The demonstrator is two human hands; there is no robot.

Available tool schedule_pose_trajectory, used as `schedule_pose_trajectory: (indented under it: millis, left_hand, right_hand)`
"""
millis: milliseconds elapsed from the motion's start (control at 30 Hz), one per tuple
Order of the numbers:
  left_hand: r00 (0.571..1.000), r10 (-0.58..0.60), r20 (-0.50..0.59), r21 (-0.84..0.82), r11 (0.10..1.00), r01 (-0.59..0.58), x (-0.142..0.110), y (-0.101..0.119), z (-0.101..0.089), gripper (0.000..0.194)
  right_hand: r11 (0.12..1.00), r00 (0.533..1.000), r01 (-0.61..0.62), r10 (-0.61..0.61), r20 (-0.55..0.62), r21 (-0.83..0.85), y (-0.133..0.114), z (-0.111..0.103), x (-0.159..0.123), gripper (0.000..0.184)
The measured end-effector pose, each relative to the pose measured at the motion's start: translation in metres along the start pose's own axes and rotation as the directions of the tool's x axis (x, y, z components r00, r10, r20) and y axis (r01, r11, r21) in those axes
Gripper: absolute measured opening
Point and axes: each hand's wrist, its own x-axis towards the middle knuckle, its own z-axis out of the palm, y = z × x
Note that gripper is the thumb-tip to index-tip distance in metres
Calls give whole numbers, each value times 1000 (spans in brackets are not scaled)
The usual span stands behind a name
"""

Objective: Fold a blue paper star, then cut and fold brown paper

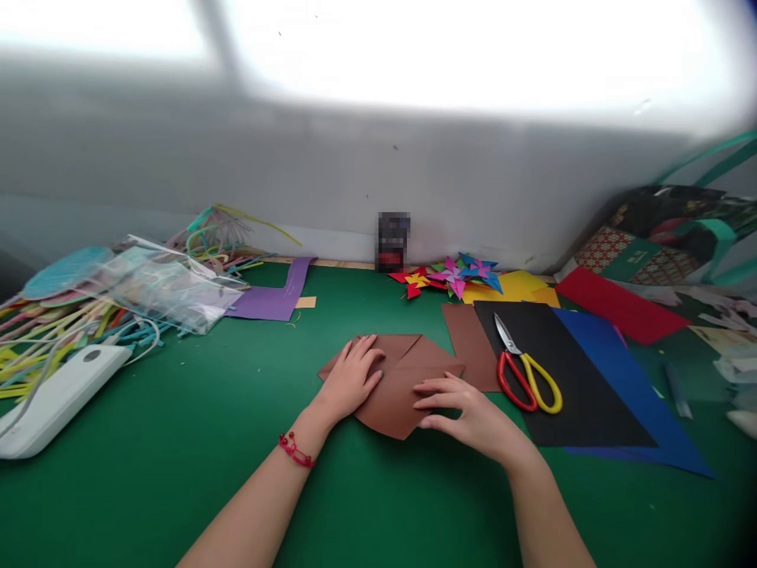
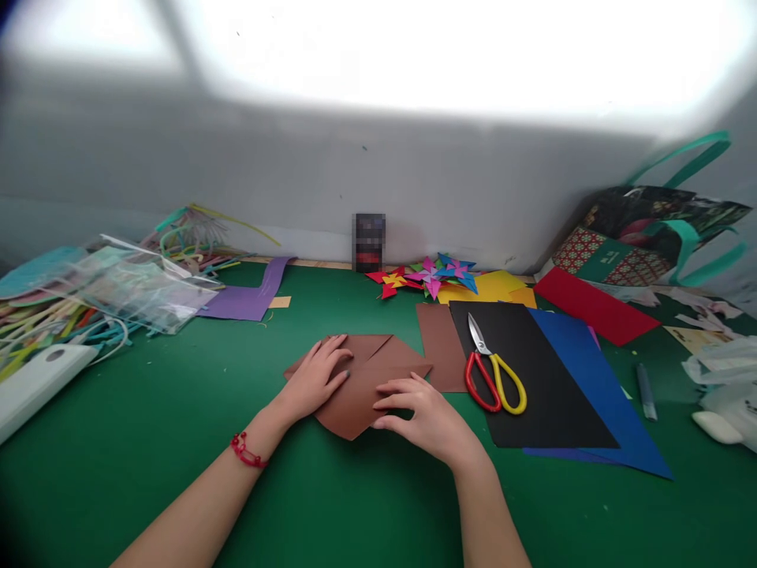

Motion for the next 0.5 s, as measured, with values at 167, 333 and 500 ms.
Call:
schedule_pose_trajectory:
  millis: [167,333,500]
  left_hand:
    - [998,-52,-36,-66,997,50,0,-2,3,19]
    - [998,-62,-29,-88,994,60,1,-3,4,22]
    - [997,-67,-38,-88,994,64,-1,-1,4,31]
  right_hand:
    - [999,998,34,-33,-47,29,-1,5,6,17]
    - [999,992,-37,34,-123,-23,-4,11,9,24]
    - [995,989,-80,73,-126,-57,-9,10,6,29]
